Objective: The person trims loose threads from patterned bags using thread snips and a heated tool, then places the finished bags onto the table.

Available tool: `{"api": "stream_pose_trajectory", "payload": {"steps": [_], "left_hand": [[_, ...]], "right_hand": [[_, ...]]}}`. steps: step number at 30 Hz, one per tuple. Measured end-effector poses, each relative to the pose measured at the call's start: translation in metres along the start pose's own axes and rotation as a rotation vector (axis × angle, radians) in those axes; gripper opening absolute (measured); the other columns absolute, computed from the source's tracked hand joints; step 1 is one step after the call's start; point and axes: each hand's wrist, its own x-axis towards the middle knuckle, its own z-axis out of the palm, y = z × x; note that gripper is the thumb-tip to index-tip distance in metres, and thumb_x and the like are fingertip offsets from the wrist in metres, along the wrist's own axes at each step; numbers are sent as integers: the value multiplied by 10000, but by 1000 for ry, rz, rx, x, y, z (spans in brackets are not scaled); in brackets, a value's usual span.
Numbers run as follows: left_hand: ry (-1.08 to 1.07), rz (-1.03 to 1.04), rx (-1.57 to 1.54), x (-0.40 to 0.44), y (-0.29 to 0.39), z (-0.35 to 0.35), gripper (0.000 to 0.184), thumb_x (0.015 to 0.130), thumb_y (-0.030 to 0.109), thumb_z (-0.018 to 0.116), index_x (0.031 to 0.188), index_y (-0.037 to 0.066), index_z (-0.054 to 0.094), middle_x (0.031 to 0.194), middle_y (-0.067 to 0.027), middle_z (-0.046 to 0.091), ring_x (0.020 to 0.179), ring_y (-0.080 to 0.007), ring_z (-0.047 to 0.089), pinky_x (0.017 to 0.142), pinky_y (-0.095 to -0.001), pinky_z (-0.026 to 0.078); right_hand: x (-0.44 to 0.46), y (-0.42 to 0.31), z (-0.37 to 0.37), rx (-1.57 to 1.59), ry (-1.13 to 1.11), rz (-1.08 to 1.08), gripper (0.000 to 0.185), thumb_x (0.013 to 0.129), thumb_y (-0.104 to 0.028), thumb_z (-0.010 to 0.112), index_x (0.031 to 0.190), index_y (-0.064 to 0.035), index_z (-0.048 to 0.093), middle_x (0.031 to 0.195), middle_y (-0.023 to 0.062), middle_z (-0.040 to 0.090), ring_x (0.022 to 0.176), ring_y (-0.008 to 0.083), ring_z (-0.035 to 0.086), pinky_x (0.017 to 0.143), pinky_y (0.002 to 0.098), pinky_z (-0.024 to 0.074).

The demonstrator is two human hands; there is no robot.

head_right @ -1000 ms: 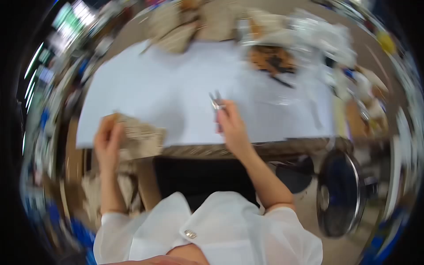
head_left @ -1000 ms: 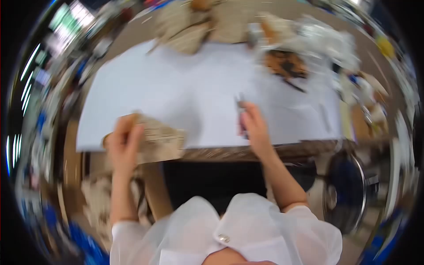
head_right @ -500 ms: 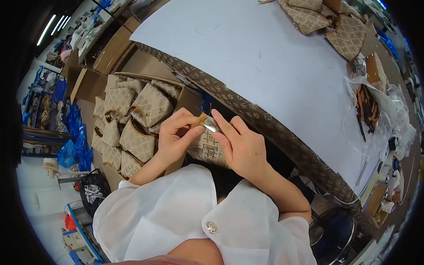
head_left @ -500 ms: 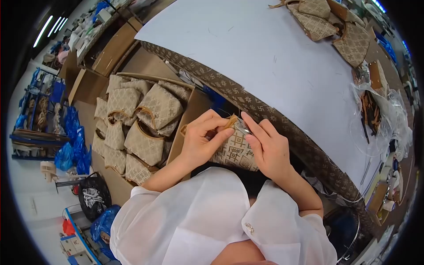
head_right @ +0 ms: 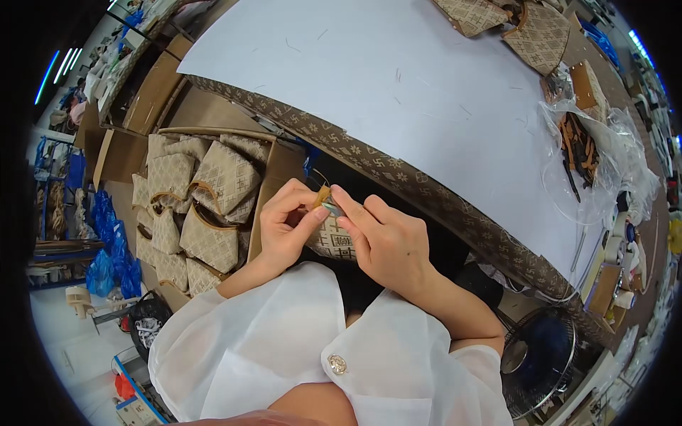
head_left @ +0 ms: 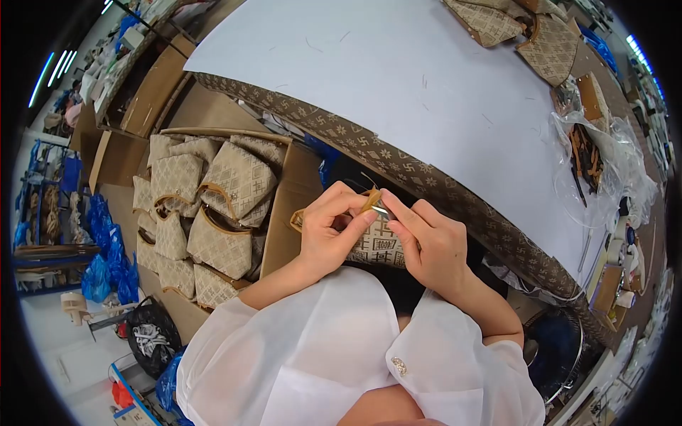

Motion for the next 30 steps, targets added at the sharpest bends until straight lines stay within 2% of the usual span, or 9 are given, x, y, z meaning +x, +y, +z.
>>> {"api": "stream_pose_trajectory", "payload": {"steps": [7,11,15,18,22,30], "left_hand": [[-6,-55,-13,-4,-1,-5,82,875,-1,688,956,-11,696,847,-2,544,635,-17,468,515,-172,343],[8,14,34,-4,0,-8,84,865,-14,689,948,-18,694,857,-10,554,629,-21,469,515,-180,349],[24,53,101,-7,-5,-14,118,836,-31,706,953,-30,695,867,-44,592,642,-72,521,540,-209,401],[45,197,222,-10,-9,-18,147,815,-31,727,959,-40,699,895,-71,622,728,-121,571,605,-226,434],[67,198,269,-15,-11,-16,170,805,-34,731,973,-41,708,908,-95,646,756,-161,597,630,-248,464],[92,287,409,-13,-6,-9,218,767,-45,743,983,-32,716,877,-107,667,726,-187,627,610,-258,484]], "right_hand": [[5,0,9,37,6,-37,392,854,-73,691,1246,-86,674,680,52,508,495,191,492,457,303,407],[8,1,12,73,4,-70,390,847,-55,697,1236,-76,678,681,57,515,492,188,479,454,300,397],[12,2,12,215,-79,-3,393,847,-43,697,1238,-60,672,683,60,524,491,176,461,454,290,383],[12,7,14,311,-159,16,393,862,-34,678,1254,-47,658,694,67,531,512,166,455,475,279,384],[11,13,19,406,-186,30,386,878,-35,659,1264,-45,652,706,72,538,538,166,464,498,278,391],[9,11,10,376,-182,28,357,895,-56,645,1252,-40,656,719,84,554,550,175,482,507,286,400]]}}
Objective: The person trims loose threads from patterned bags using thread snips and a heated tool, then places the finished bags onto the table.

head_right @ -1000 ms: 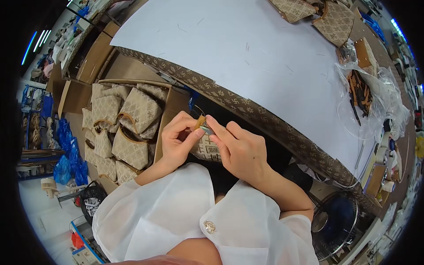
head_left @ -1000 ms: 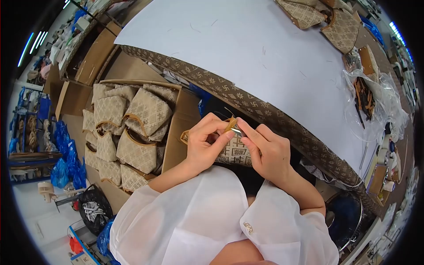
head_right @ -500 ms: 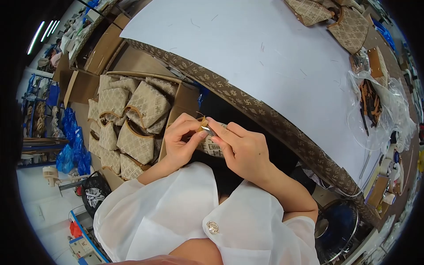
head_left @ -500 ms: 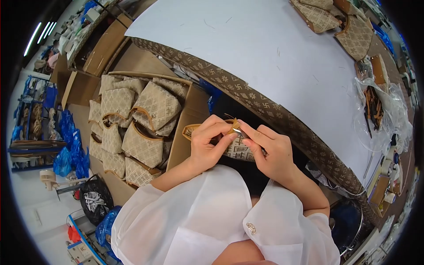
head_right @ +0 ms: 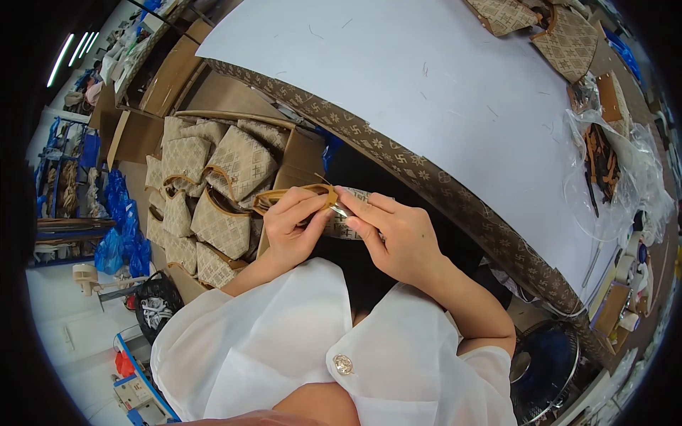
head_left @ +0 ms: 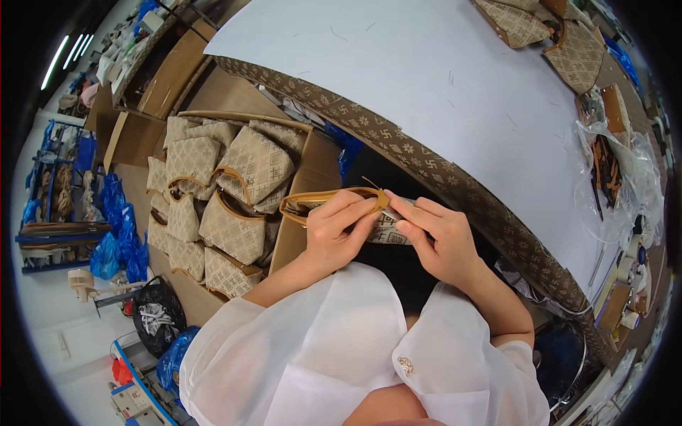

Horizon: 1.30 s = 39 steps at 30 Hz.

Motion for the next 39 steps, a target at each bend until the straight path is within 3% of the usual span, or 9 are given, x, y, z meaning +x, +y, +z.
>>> {"api": "stream_pose_trajectory", "payload": {"steps": [9,13,16,21,23,27,31,36,39], "left_hand": [[-24,142,216,-6,-5,3,171,790,-20,741,957,-36,707,859,-122,643,704,-245,644,583,-306,505],[-141,-188,149,-8,2,-2,218,849,-33,674,1066,-31,672,947,-105,653,771,-181,666,645,-299,547],[-215,-925,-825,0,8,-14,292,930,1,597,1222,1,585,1025,-88,633,803,-159,659,655,-271,542],[-592,-933,-781,24,11,-34,371,966,18,543,1333,43,497,1077,-82,622,858,-141,652,702,-245,542],[-514,-535,-76,43,-6,-36,404,947,20,547,1347,49,495,1122,-81,632,943,-174,650,831,-296,542],[-809,-269,-164,68,-61,-16,510,879,-40,536,1378,45,471,1226,-51,624,1006,-211,644,933,-354,505],[-819,-103,-281,53,-75,24,495,821,-44,501,1310,17,553,1195,-23,661,1028,-232,636,955,-352,470],[-883,-60,-523,65,-97,29,434,789,-29,448,1175,-14,646,1092,-62,704,1032,-202,636,921,-310,467],[-965,-472,-617,72,-82,30,365,790,-5,419,1033,-30,690,952,-86,714,989,-175,629,900,-299,472]], "right_hand": [[-3,-4,-2,-194,-16,22,258,908,-72,642,1158,-51,703,724,106,576,555,191,522,518,291,429],[-12,16,15,-6,86,-80,251,902,-123,671,1129,-19,653,710,99,567,543,201,524,518,301,437],[-17,7,28,116,162,130,305,886,-175,709,1055,0,524,727,94,575,542,209,538,527,317,454],[-17,17,51,-71,153,262,442,837,-259,763,1003,-14,434,769,153,624,710,355,658,604,400,523],[-14,35,58,-16,172,342,384,849,-181,745,986,-23,423,769,112,582,606,237,579,558,349,480],[-11,40,54,17,211,381,349,849,-114,735,983,-28,424,759,81,552,556,159,528,538,313,453],[-17,59,49,-83,310,344,335,846,-68,729,981,-34,425,746,63,546,555,133,507,544,283,443],[-43,79,31,21,267,281,310,843,-26,718,1056,-30,494,757,47,562,565,105,483,560,237,421],[-50,63,32,71,151,222,349,834,-19,724,1132,-38,542,774,48,578,575,100,492,566,231,418]]}}
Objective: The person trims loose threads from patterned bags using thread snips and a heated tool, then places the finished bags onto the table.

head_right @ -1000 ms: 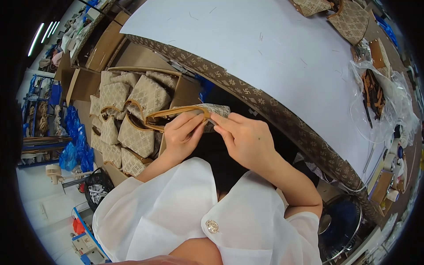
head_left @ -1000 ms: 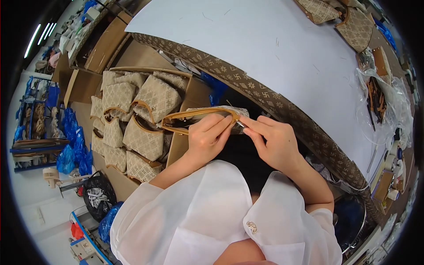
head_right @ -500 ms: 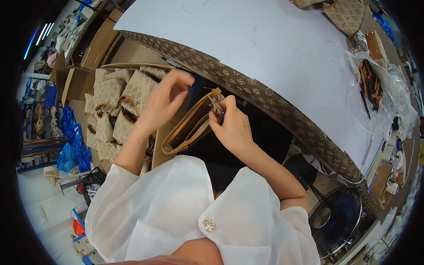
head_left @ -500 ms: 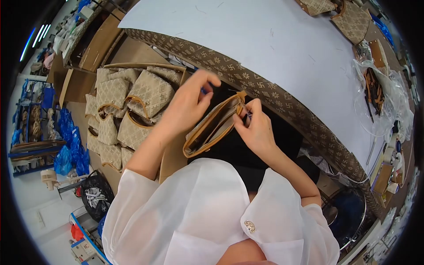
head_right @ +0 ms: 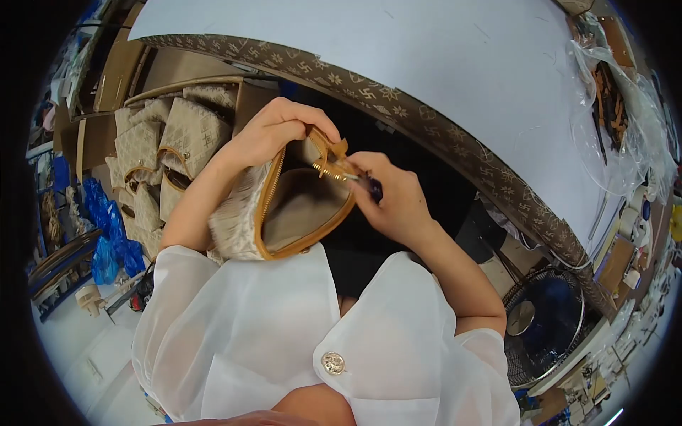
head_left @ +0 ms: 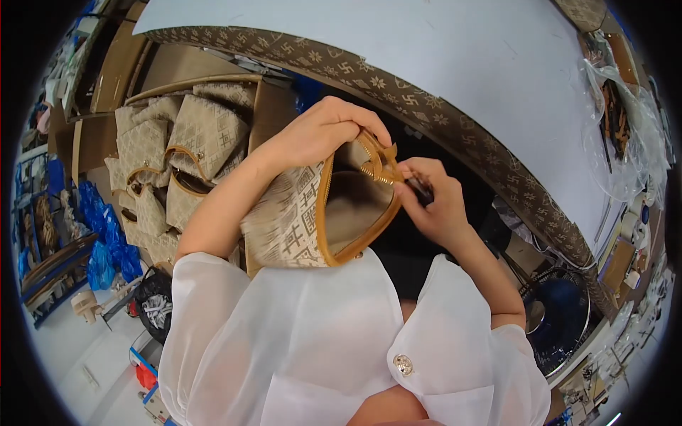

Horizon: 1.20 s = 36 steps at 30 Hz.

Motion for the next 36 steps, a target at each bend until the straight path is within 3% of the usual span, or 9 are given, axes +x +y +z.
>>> {"api": "stream_pose_trajectory", "payload": {"steps": [6,9,12,18,21,24,29,34,36], "left_hand": [[-53,-127,-224,-17,-15,34,228,833,8,524,1023,-23,646,930,-68,664,861,-145,604,811,-282,479],[-20,-81,-201,-20,-15,49,162,867,44,598,1019,-8,621,918,-50,632,804,-148,588,762,-283,478],[-12,72,194,-19,-6,50,209,890,135,687,1020,17,574,925,-56,596,759,-175,583,702,-304,463],[21,50,266,-14,-4,55,195,967,207,595,956,23,532,852,-109,567,733,-298,581,658,-384,462],[34,84,317,-12,-5,56,183,985,200,561,949,28,513,845,-128,561,726,-347,578,644,-415,456],[-28,87,403,-9,0,57,173,1001,194,524,959,30,489,855,-147,574,771,-388,588,650,-446,454],[-51,108,435,-10,4,58,152,991,165,519,946,30,465,859,-132,544,755,-371,572,644,-430,449],[-98,73,459,-11,9,61,149,989,168,525,972,30,469,849,-135,554,764,-379,577,644,-444,450],[-94,94,475,-11,8,61,144,1001,171,514,1021,34,472,843,-139,583,783,-386,593,641,-457,454]], "right_hand": [[-14,2,-21,45,-309,-141,434,820,-21,737,1234,-54,610,833,50,628,599,119,541,582,236,438],[-24,7,-42,251,-253,140,369,855,-30,702,1216,-53,628,885,67,649,646,165,579,619,256,467],[-14,16,-52,99,-338,212,315,909,-89,646,1220,-44,629,878,84,645,674,195,578,643,282,471],[-4,25,-48,62,-292,69,313,988,-231,546,1226,-51,640,808,111,622,707,222,572,657,332,457],[11,17,-58,50,-496,155,317,989,-293,539,1192,-96,682,900,119,686,746,280,654,702,374,510],[19,13,-57,-26,-556,142,284,979,-288,562,1143,-106,707,853,97,685,709,273,643,659,371,501],[32,-1,-65,-173,-637,47,242,959,-296,605,1047,-118,743,781,55,677,628,261,611,576,367,477],[45,-6,-74,-289,-744,-100,214,920,-239,655,1055,-96,738,712,91,602,555,287,538,512,357,417],[44,2,-74,-198,-745,-96,266,931,-279,641,1101,-92,723,688,81,574,536,244,522,504,344,399]]}}
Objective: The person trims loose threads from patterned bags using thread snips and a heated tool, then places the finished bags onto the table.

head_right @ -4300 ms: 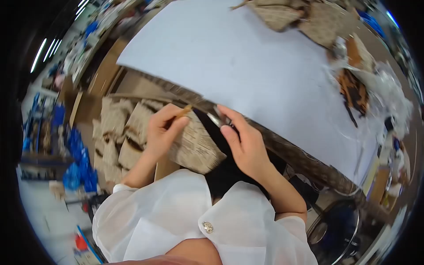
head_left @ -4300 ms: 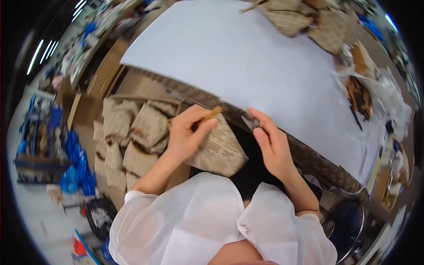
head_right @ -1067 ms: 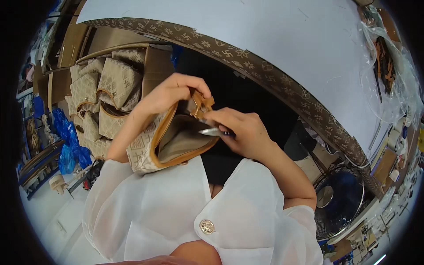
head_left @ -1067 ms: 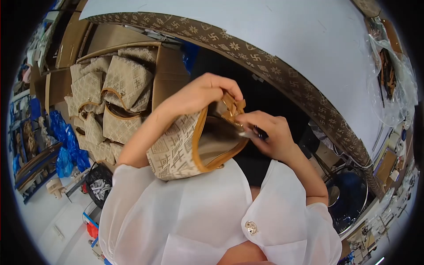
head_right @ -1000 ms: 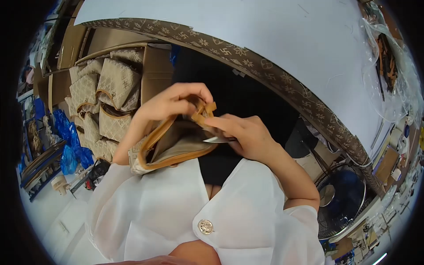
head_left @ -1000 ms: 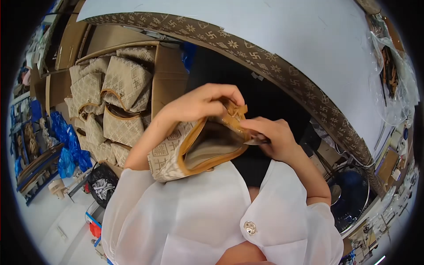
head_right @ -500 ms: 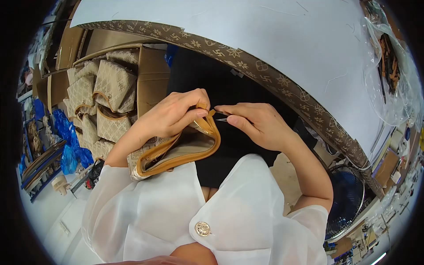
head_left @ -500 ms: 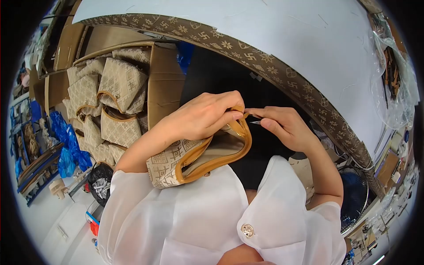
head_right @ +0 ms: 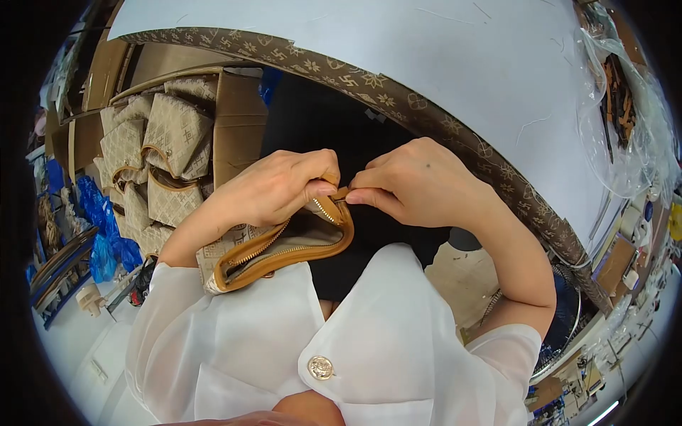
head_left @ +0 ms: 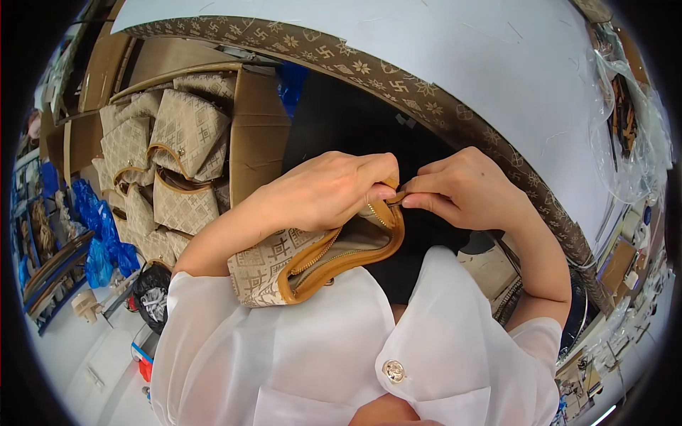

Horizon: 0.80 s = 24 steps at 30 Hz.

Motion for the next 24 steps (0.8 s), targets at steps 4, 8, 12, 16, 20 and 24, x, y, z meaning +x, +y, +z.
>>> {"api": "stream_pose_trajectory", "payload": {"steps": [4,8,12,16,20,24], "left_hand": [[134,-134,-141,-8,1,-4,97,973,113,535,1017,34,499,892,-124,578,762,-353,601,618,-442,456],[148,27,25,-11,-6,-5,79,926,92,591,952,31,548,967,-107,570,731,-313,605,606,-406,471],[210,-53,-38,-13,3,-6,125,873,108,667,843,25,579,1039,-90,564,736,-295,607,646,-382,490],[94,-38,-83,-12,2,-9,167,840,127,710,791,13,598,1029,-82,565,788,-275,604,699,-366,497],[61,-26,-148,-14,-5,-4,181,828,135,729,778,3,617,1034,-81,561,850,-253,596,738,-361,488],[46,-77,-185,-15,-5,-6,136,806,108,761,798,40,643,1032,-71,553,885,-215,591,741,-327,489]], "right_hand": [[-8,6,21,359,148,93,388,962,-368,591,1192,-70,684,648,42,508,527,156,456,499,307,354],[-23,-4,56,734,215,181,517,997,-451,510,1278,-34,629,643,-1,440,561,89,376,513,264,307],[-27,-16,59,918,198,214,585,1020,-493,444,1317,-13,599,669,-27,429,585,73,342,523,241,277],[-29,-13,59,937,193,243,515,1015,-432,478,1335,-47,596,694,-19,468,574,90,375,517,247,299],[-26,-16,43,208,310,113,415,964,-285,554,1338,-115,610,744,7,534,572,123,449,524,266,370],[-25,-25,30,-413,310,-38,448,878,-141,603,1323,-175,628,818,26,584,613,154,521,559,278,442]]}}
